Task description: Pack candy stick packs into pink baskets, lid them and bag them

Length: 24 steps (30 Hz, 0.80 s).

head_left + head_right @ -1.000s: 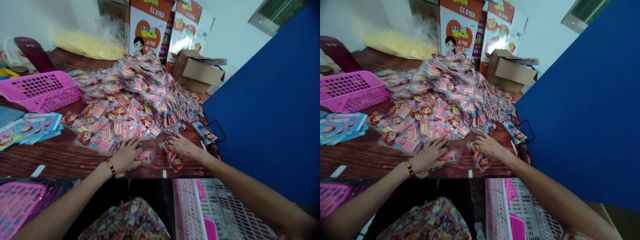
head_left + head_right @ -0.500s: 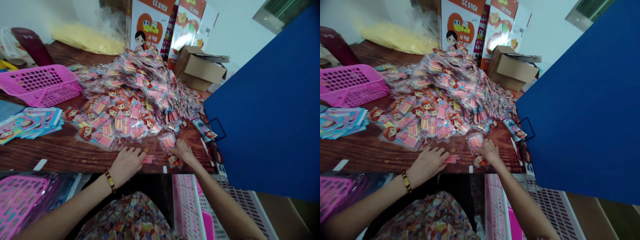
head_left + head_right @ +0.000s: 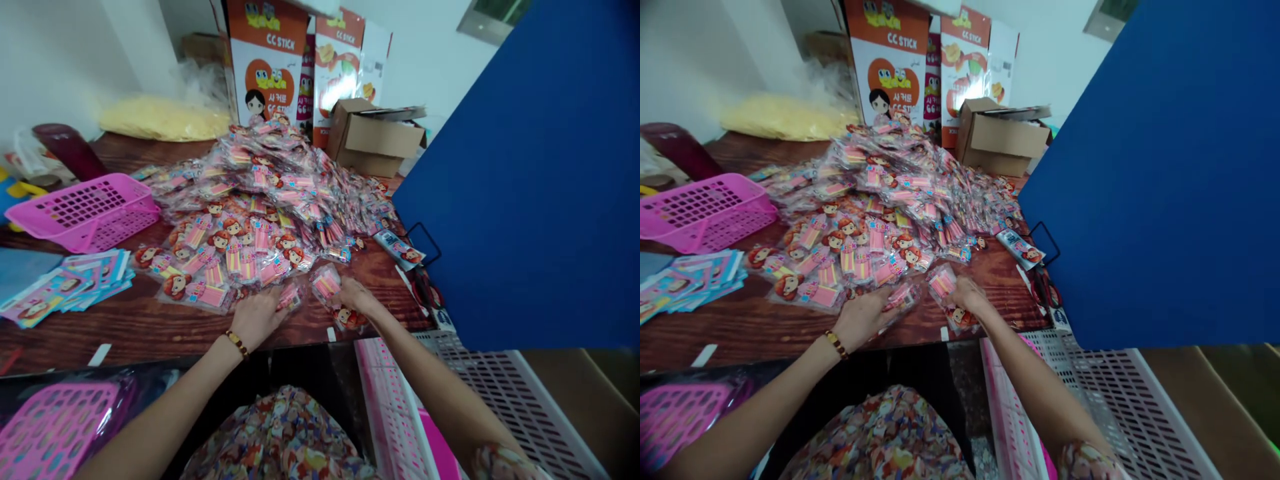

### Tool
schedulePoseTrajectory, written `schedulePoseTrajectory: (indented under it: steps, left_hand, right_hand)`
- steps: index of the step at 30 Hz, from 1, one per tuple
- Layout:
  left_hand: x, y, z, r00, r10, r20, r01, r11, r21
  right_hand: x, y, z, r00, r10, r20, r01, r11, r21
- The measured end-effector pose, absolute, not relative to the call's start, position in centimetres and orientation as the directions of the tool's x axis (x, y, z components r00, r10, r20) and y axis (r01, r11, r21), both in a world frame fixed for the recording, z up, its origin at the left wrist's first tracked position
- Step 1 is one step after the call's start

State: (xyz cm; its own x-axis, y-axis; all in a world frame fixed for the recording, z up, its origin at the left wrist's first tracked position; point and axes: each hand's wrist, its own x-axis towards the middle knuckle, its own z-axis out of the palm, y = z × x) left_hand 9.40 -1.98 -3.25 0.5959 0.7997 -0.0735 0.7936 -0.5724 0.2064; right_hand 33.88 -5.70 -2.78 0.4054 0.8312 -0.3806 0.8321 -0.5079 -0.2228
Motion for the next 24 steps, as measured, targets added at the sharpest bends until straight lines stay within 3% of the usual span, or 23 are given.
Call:
schedulePoseTrajectory:
  steps: [9,16,19,24]
  left_hand:
    - [13.2,-1.7,-3.5,0.453,0.887,-0.093,0.866,-0.413,0.282]
    - [13.4,-2.0,-3.6,0.455,0.887,-0.077,0.844,-0.401,0.356]
    - [13.7,-1.9,-4.0,0.466,0.883,-0.056,0.823,-0.409,0.394]
    - [13.1,-1.5,-4.6,0.577,0.816,-0.028,0.727,-0.498,0.473]
  right_hand:
    - [29.4,-6.7,-0.6,0.391,0.867,-0.309,0.885,-0.446,-0.132]
    - [27.0,-7.7,-1.6,0.314,0.904,-0.292,0.844,-0.406,-0.350]
    - [26.5,-8.4,-2.3,0.266,0.927,-0.266,0.778,-0.369,-0.509]
    - [26.3,-10.2,-3.9,0.151,0.983,-0.103,0.638,-0.176,-0.750]
